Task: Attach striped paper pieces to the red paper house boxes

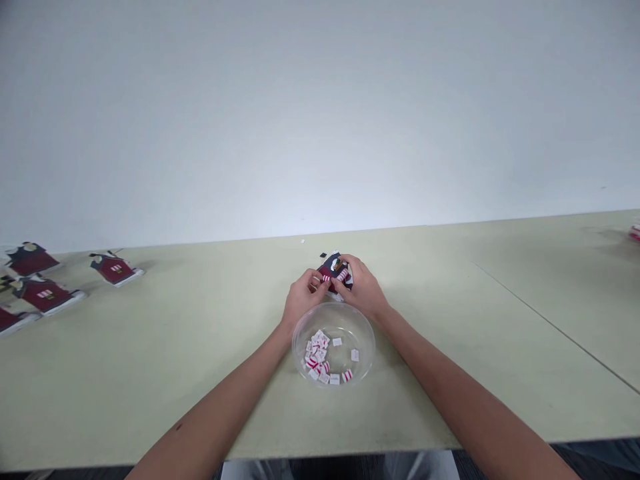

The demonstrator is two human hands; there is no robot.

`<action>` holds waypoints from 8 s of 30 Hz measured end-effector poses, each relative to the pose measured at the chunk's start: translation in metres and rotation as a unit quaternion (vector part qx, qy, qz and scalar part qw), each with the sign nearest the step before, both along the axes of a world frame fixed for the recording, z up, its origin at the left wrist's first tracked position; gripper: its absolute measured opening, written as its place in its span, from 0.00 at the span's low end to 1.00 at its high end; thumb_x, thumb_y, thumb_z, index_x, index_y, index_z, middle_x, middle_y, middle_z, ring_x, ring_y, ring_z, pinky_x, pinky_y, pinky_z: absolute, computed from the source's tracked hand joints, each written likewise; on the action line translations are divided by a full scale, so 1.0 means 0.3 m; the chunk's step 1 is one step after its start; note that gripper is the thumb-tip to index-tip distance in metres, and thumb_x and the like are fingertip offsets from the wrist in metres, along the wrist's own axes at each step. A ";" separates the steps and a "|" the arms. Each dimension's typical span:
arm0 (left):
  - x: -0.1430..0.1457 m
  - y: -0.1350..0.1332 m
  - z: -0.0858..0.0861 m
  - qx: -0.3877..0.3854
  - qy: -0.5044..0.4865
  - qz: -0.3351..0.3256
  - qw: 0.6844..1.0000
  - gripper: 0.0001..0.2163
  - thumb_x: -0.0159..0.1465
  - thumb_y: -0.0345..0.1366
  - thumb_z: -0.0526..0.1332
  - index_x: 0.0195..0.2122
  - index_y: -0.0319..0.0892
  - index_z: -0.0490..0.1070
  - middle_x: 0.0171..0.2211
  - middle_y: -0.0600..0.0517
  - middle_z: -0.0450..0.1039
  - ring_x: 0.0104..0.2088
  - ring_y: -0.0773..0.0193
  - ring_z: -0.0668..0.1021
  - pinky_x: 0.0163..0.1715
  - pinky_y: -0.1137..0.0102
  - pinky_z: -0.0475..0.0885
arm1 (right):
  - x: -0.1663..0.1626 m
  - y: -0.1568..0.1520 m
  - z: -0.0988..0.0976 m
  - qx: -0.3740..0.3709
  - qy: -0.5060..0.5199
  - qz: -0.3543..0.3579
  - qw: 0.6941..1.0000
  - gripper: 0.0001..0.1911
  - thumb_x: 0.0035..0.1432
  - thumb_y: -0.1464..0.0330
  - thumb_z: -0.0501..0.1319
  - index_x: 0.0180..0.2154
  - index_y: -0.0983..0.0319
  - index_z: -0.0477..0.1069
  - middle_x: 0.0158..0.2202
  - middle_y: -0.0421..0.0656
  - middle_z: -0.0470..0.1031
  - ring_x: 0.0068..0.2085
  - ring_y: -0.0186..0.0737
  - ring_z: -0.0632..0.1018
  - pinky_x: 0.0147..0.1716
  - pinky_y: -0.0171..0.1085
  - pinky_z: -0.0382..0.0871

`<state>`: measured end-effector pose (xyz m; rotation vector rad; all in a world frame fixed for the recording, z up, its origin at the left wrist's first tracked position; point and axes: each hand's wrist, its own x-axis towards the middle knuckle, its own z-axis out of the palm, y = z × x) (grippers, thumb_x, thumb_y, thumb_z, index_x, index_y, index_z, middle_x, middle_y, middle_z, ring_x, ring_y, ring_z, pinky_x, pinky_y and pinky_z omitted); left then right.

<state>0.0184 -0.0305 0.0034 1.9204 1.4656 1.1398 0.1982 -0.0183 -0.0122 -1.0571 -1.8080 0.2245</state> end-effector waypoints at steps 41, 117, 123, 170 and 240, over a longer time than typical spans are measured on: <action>-0.015 0.022 -0.011 -0.001 0.008 0.009 1.000 0.10 0.65 0.43 0.59 0.43 0.47 0.75 0.28 0.54 0.76 0.29 0.65 0.76 0.31 0.73 0.66 | 0.001 0.020 -0.020 -0.026 0.019 -0.013 0.999 0.33 0.59 0.60 0.63 0.63 0.59 0.57 0.61 0.51 0.67 0.61 0.53 0.69 0.61 0.54 0.63; -0.014 0.014 -0.014 0.005 -0.002 -0.006 1.000 0.07 0.64 0.41 0.59 0.41 0.47 0.70 0.26 0.56 0.75 0.27 0.66 0.74 0.27 0.74 0.62 | -0.002 0.011 -0.011 -0.018 0.005 -0.025 1.000 0.37 0.58 0.52 0.64 0.64 0.57 0.58 0.61 0.51 0.67 0.61 0.53 0.69 0.60 0.53 0.64; -0.012 0.010 -0.002 0.000 -0.004 -0.009 1.000 0.06 0.64 0.40 0.59 0.40 0.46 0.70 0.28 0.56 0.75 0.27 0.67 0.74 0.28 0.74 0.63 | -0.001 0.009 -0.007 -0.014 0.005 -0.024 1.000 0.36 0.59 0.54 0.65 0.64 0.58 0.59 0.60 0.51 0.68 0.61 0.53 0.69 0.61 0.54 0.64; -0.006 0.020 -0.020 0.021 0.006 -0.055 0.998 0.08 0.65 0.41 0.58 0.36 0.44 0.73 0.30 0.54 0.76 0.29 0.66 0.74 0.31 0.73 0.66 | 0.022 0.010 0.001 -0.027 0.009 -0.004 1.000 0.32 0.61 0.58 0.62 0.63 0.58 0.60 0.61 0.51 0.67 0.61 0.52 0.69 0.61 0.52 0.64; -0.017 0.026 -0.001 0.033 -0.038 -0.145 0.988 0.26 0.67 0.41 0.59 0.65 0.44 0.57 0.65 0.43 0.62 0.62 0.52 0.69 0.59 0.58 0.66 | 0.036 0.013 0.003 -0.075 0.000 0.092 0.993 0.37 0.64 0.56 0.59 0.69 0.56 0.50 0.67 0.50 0.61 0.66 0.53 0.65 0.64 0.54 0.60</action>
